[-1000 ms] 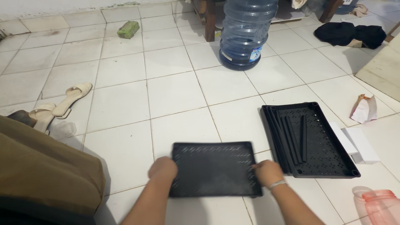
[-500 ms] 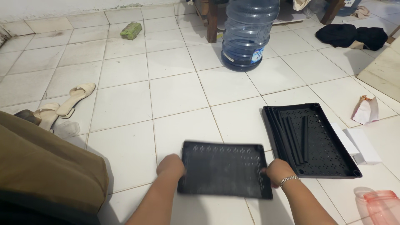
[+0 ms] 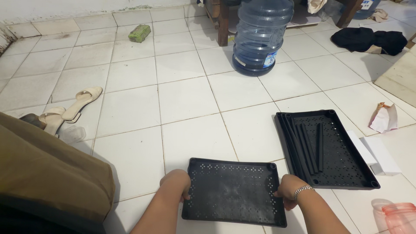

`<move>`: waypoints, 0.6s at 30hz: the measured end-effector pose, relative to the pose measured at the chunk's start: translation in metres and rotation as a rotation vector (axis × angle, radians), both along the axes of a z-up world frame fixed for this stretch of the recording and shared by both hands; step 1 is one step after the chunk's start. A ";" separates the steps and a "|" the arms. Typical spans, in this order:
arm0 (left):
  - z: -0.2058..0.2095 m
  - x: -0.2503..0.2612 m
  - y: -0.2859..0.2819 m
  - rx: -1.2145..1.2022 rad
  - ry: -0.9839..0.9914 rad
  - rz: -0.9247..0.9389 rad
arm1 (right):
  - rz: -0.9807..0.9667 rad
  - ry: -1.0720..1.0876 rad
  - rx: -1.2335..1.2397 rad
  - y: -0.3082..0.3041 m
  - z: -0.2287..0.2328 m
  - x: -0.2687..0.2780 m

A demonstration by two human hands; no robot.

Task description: The person assembles a small black plastic stand by inserting four legs into a perforated tray and securing them with small caps. They then place a second tray on top to form a two-tiered stand.

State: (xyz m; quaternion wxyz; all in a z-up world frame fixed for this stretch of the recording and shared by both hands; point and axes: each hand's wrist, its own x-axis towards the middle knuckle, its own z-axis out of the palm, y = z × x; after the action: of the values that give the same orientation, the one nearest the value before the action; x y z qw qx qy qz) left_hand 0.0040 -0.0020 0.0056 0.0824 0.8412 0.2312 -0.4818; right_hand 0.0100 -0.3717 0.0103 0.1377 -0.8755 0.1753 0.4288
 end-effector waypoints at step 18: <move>-0.037 0.006 0.000 -0.418 -0.811 0.425 | 0.002 -0.506 -0.133 -0.007 -0.017 0.004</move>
State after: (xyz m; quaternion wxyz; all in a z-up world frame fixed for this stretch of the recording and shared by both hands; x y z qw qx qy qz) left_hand 0.0102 -0.0023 -0.0317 0.4285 0.8605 0.2456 -0.1247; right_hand 0.0139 -0.3783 -0.0070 0.1190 -0.9622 0.1621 0.1839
